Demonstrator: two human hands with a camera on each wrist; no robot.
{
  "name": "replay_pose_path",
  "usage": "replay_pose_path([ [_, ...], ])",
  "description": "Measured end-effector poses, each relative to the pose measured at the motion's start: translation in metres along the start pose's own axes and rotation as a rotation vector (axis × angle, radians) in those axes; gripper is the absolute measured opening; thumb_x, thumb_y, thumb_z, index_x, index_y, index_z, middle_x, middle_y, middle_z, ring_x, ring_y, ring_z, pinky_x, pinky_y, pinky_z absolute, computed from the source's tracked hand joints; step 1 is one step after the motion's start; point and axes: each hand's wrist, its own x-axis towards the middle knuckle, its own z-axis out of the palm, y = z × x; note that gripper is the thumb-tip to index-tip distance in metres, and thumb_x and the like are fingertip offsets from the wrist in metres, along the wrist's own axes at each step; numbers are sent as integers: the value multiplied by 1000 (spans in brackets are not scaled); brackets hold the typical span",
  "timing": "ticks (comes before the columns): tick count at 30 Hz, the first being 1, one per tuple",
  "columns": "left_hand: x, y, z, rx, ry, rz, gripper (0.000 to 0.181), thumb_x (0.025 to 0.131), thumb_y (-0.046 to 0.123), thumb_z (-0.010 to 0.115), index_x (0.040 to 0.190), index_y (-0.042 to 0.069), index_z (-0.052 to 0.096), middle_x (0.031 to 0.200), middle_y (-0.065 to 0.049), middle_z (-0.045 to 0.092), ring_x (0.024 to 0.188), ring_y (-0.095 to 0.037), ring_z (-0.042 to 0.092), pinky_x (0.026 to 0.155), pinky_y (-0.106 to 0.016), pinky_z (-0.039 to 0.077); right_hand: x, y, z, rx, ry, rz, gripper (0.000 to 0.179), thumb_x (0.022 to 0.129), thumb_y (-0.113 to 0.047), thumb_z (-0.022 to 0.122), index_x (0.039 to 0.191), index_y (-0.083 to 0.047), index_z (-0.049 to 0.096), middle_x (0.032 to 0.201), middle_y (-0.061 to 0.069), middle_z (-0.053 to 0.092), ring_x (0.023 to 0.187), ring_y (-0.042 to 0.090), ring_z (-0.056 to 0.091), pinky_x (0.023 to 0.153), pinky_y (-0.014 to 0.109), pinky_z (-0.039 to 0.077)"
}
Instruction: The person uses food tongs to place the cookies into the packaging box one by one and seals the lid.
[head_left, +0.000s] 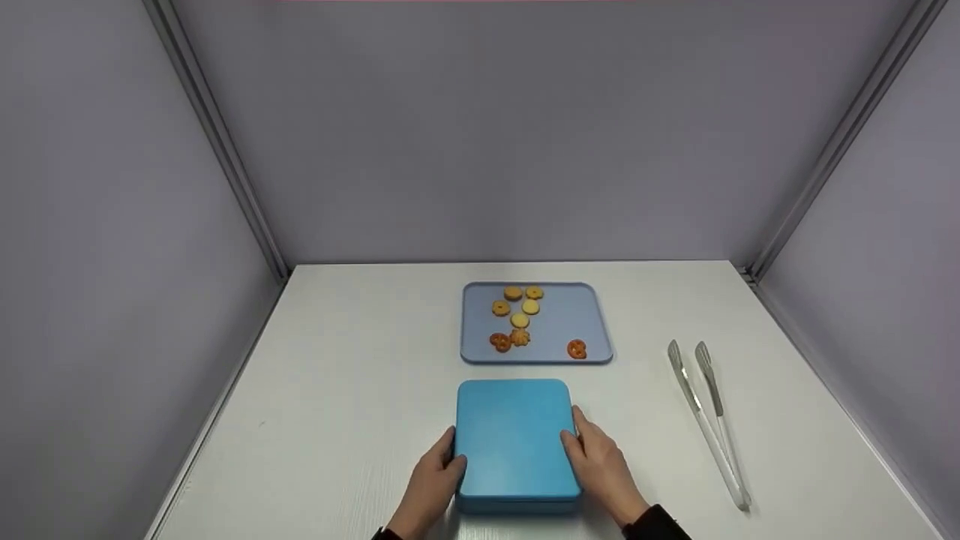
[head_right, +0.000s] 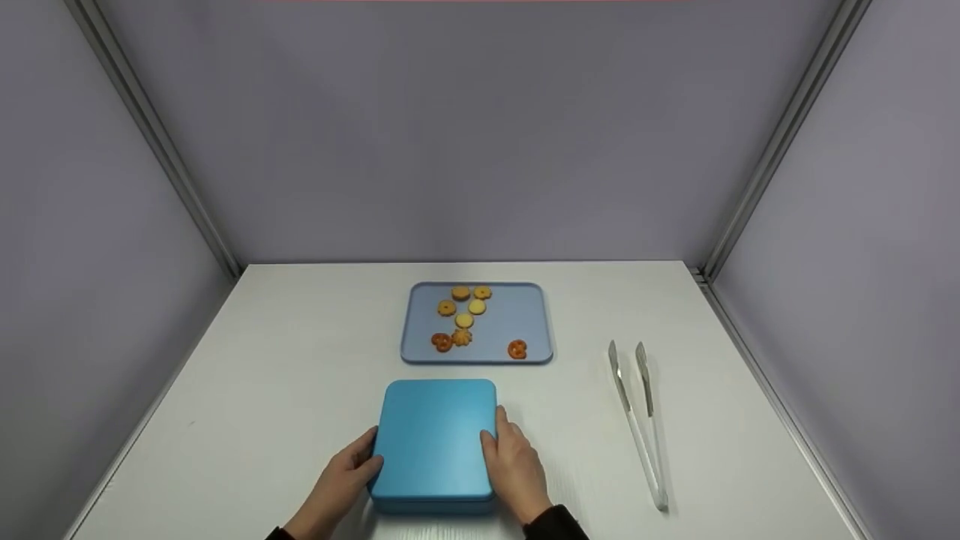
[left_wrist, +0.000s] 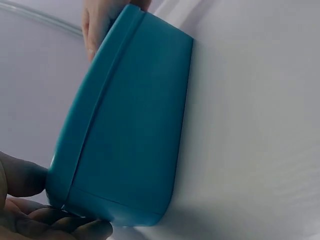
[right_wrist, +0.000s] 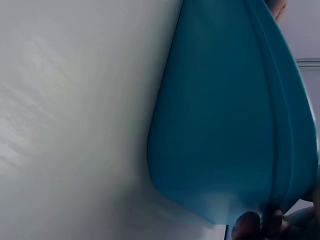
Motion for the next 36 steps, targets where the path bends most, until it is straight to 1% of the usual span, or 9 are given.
replay_pose_path([
  [4, -1, -1, -1, 17, -5, -1, 65, 104, 11, 50, 157, -12, 21, 160, -35, 23, 149, -49, 22, 117, -60, 26, -1, 2, 1, 3, -7, -2, 58, 108, -25, 52, 150, 13, 39, 123, 23, 63, 118, 38, 62, 97, 54, 47],
  [12, 1, -1, 0, 72, 29, -8, 65, 101, 13, 53, 156, -11, 26, 158, -34, 31, 146, -49, 31, 115, -59, 31, 0, 3, 0, 35, -57, 42, 59, 109, -28, 49, 152, 11, 36, 149, 30, 47, 135, 43, 51, 107, 57, 41],
  [17, 4, 1, 1, 151, 79, 10, 67, 97, 13, 56, 156, -7, 31, 155, -32, 38, 143, -46, 40, 113, -58, 35, -1, 3, 0, -56, 10, -24, 58, 107, -26, 53, 152, 9, 40, 118, 17, 61, 101, 28, 61, 86, 45, 49],
  [19, 5, 2, 1, 212, 83, 60, 67, 98, 13, 57, 157, -5, 31, 157, -30, 36, 144, -45, 38, 114, -58, 33, -2, 5, 2, -152, 83, -144, 57, 105, -23, 57, 151, 7, 43, 118, 14, 60, 102, 27, 60, 87, 44, 49],
  [21, 5, 2, 0, 312, 70, 137, 67, 99, 16, 58, 157, -5, 31, 161, -28, 31, 147, -44, 33, 115, -59, 30, -2, 8, 4, -263, 144, -294, 56, 103, -21, 61, 150, 5, 45, 131, 17, 59, 118, 32, 59, 98, 45, 46],
  [23, 5, 2, 0, 430, 44, 229, 67, 101, 19, 59, 157, -5, 31, 164, -25, 26, 151, -43, 25, 117, -60, 26, -2, 10, 5, -352, 174, -435, 56, 102, -22, 63, 149, 4, 48, 147, 19, 53, 137, 38, 48, 112, 45, 35],
  [26, 6, 1, 0, 636, -6, 359, 65, 104, 27, 58, 157, -3, 34, 166, -21, 23, 154, -41, 19, 118, -60, 23, -2, 13, 4, -413, 127, -552, 55, 103, -26, 61, 149, 2, 49, 156, 17, 46, 145, 40, 38, 123, 33, 12],
  [30, 9, -1, 2, 877, -69, 482, 65, 107, 40, 52, 157, 2, 37, 166, -15, 29, 154, -37, 19, 120, -58, 22, -2, 16, 3, -410, 30, -551, 53, 107, -31, 53, 149, 1, 49, 157, 16, 45, 146, 37, 38, 121, 19, 0],
  [36, 10, -10, 3, 1044, -68, 583, 64, 109, 48, 39, 158, 6, 37, 166, -9, 31, 154, -30, 25, 120, -54, 24, -4, 16, 2, -403, -42, -489, 54, 109, -35, 48, 151, -1, 47, 158, 12, 44, 148, 33, 36, 118, 46, 27],
])
